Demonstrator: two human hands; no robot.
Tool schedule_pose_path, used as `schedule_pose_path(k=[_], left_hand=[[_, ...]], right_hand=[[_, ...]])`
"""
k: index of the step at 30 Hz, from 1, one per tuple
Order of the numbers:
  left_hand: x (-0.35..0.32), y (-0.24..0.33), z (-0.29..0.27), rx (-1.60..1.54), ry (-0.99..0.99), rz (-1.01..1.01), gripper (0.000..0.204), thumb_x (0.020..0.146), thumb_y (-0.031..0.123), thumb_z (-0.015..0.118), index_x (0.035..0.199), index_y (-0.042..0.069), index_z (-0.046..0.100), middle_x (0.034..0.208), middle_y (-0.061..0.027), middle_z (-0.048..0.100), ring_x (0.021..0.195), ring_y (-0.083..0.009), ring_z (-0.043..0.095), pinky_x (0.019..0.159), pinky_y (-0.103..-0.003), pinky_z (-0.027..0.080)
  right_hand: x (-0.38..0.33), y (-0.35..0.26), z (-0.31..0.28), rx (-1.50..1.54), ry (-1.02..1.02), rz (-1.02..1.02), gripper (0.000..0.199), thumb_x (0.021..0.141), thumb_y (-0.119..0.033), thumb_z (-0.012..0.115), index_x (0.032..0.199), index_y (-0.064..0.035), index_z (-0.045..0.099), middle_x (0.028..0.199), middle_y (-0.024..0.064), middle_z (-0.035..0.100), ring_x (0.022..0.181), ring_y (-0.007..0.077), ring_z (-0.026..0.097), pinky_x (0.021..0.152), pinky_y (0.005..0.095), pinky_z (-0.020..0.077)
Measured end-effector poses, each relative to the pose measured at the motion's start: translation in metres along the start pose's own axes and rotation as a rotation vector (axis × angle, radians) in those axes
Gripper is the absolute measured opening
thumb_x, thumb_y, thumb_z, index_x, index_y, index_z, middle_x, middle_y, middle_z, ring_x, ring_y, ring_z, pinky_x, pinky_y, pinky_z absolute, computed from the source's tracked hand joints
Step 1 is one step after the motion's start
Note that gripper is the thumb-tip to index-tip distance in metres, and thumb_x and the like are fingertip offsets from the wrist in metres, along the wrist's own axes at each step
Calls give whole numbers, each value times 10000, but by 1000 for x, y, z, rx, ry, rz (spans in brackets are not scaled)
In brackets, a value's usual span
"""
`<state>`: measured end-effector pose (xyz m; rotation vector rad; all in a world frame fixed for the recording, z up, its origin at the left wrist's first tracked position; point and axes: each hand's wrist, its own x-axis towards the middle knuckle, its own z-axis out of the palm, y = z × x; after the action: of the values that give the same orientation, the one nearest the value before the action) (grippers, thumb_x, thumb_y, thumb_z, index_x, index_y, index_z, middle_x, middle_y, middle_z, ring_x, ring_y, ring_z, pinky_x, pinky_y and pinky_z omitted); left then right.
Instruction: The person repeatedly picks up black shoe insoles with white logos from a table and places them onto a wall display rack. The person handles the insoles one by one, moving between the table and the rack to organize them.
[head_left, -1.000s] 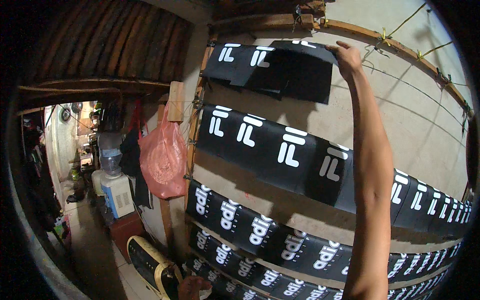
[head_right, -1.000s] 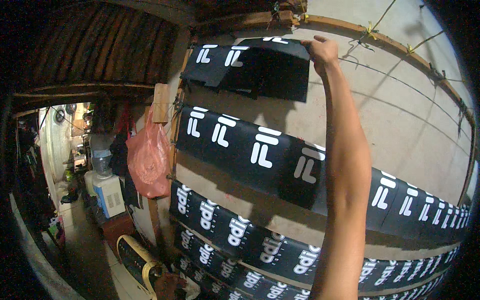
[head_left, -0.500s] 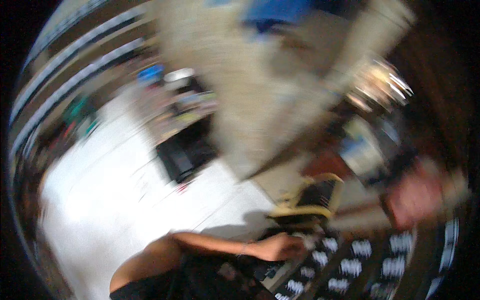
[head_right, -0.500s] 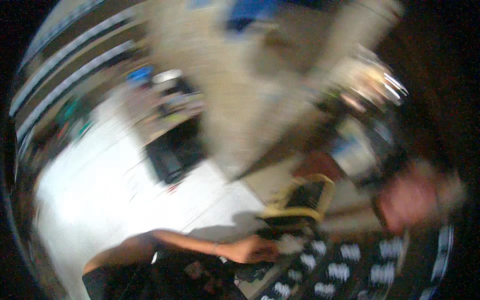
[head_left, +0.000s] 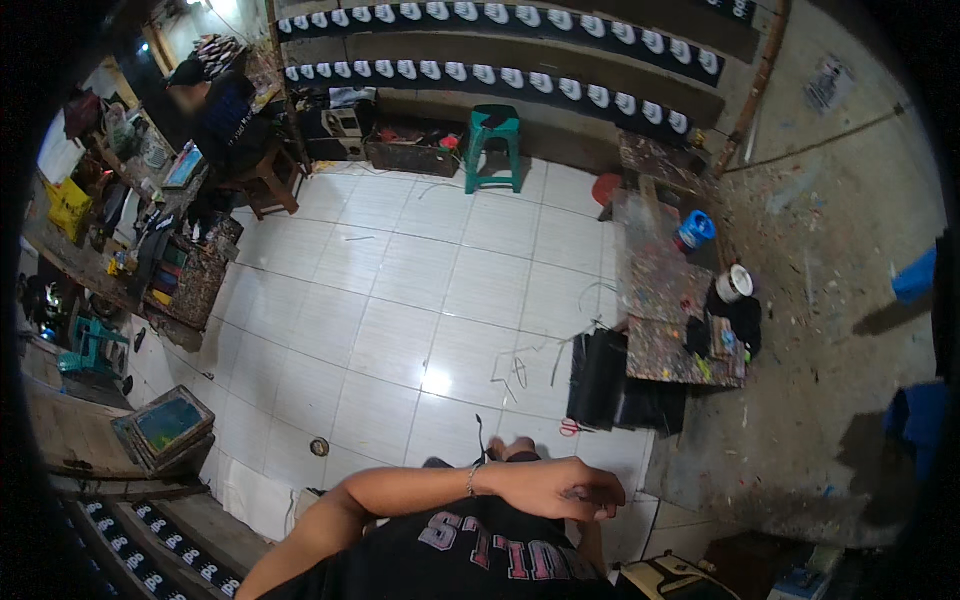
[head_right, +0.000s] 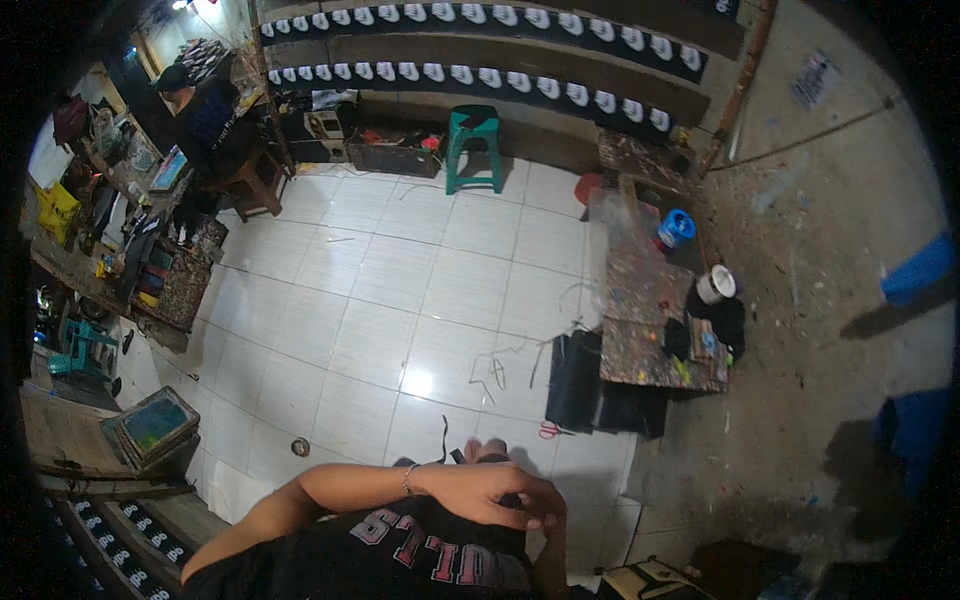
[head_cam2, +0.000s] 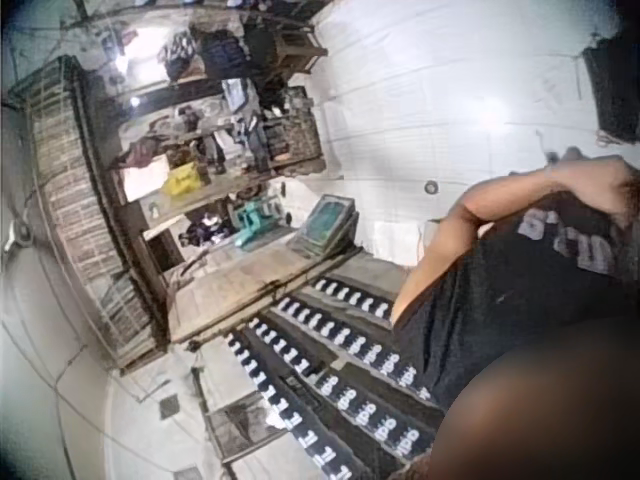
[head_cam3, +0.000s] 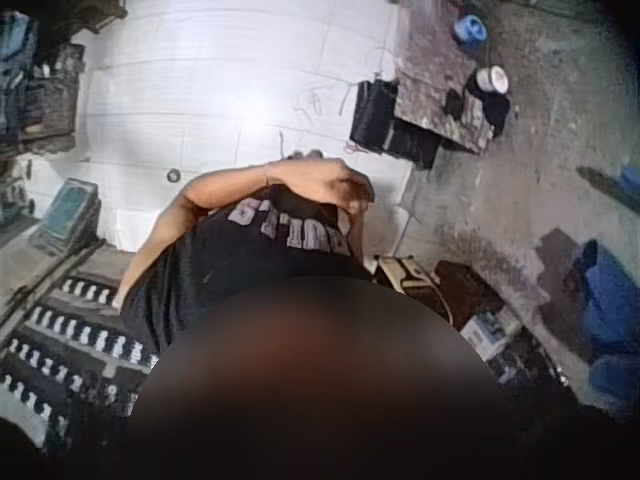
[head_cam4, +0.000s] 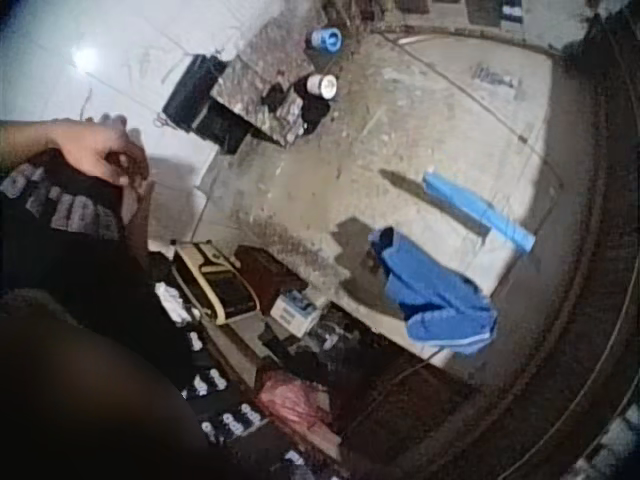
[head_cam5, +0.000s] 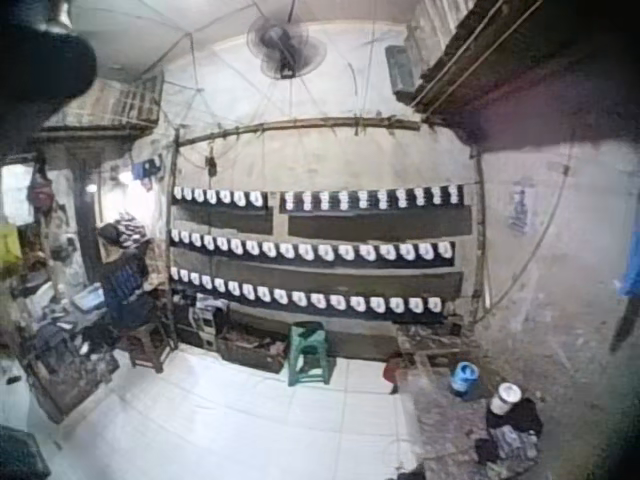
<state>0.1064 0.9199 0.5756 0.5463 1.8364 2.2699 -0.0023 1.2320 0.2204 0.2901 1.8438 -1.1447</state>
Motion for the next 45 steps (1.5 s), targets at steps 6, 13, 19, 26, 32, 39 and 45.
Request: schedule_pose_path(k=[6, 13, 19, 26, 32, 39, 45], left_hand=[[-42, -18, -153, 22, 230, -55, 311, 905, 128, 557, 1174, -20, 512, 1076, -112, 618, 968, -174, 589, 844, -289, 459], [-101, -23, -365, 182, 603, -426, 327, 916, 184, 558, 1197, 21, 514, 1089, -97, 615, 1014, -187, 567, 894, -308, 437], [-124, 54, -497, 78, 514, -279, 355, 915, 152, 553, 1243, 24, 505, 1233, -114, 554, 1155, -220, 513, 997, -343, 388], [-125, 96, -663, 88, 148, -51, 409, 890, 131, 576, 1271, 13, 486, 1300, -161, 500, 1196, -298, 489, 1019, -399, 386], [-128, 125, -784, 31, 93, -181, 392, 874, 105, 578, 1254, 42, 506, 1294, -149, 505, 1190, -295, 495, 1014, -410, 402], [-110, 123, -887, 82, 183, -220, 395, 875, 156, 587, 1246, 49, 506, 1226, -151, 558, 1120, -287, 552, 947, -391, 467], [-90, 127, -954, 15, 293, -463, 406, 873, 187, 588, 1249, 59, 505, 1240, -144, 546, 1123, -294, 548, 944, -399, 459]], right_hand=[[107, -95, 49, 62, 133, 137, 174, 841, -148, 550, 884, 19, 571, 776, 160, 606, 624, 247, 633, 521, 340, 532], [228, -249, 191, 58, 6, 26, 231, 848, -216, 578, 889, 11, 572, 761, 126, 623, 574, 221, 622, 503, 315, 519], [296, -464, 346, -182, -232, -96, 244, 909, -243, 546, 1013, -23, 563, 815, 109, 636, 649, 190, 635, 558, 304, 527], [350, -585, 442, 70, 0, -164, 219, 882, -209, 561, 1013, -33, 559, 872, 111, 637, 726, 193, 643, 612, 303, 529], [352, -574, 498, -8, -47, 198, 245, 828, -186, 554, 1013, -28, 577, 902, 139, 648, 728, 234, 654, 610, 357, 544], [412, -628, 559, -72, -141, 251, 235, 844, -202, 570, 1005, -31, 562, 923, 138, 642, 783, 238, 652, 642, 347, 544], [481, -704, 599, -188, -100, 145, 199, 865, -169, 541, 1006, -30, 566, 850, 115, 652, 716, 200, 652, 610, 315, 537]])
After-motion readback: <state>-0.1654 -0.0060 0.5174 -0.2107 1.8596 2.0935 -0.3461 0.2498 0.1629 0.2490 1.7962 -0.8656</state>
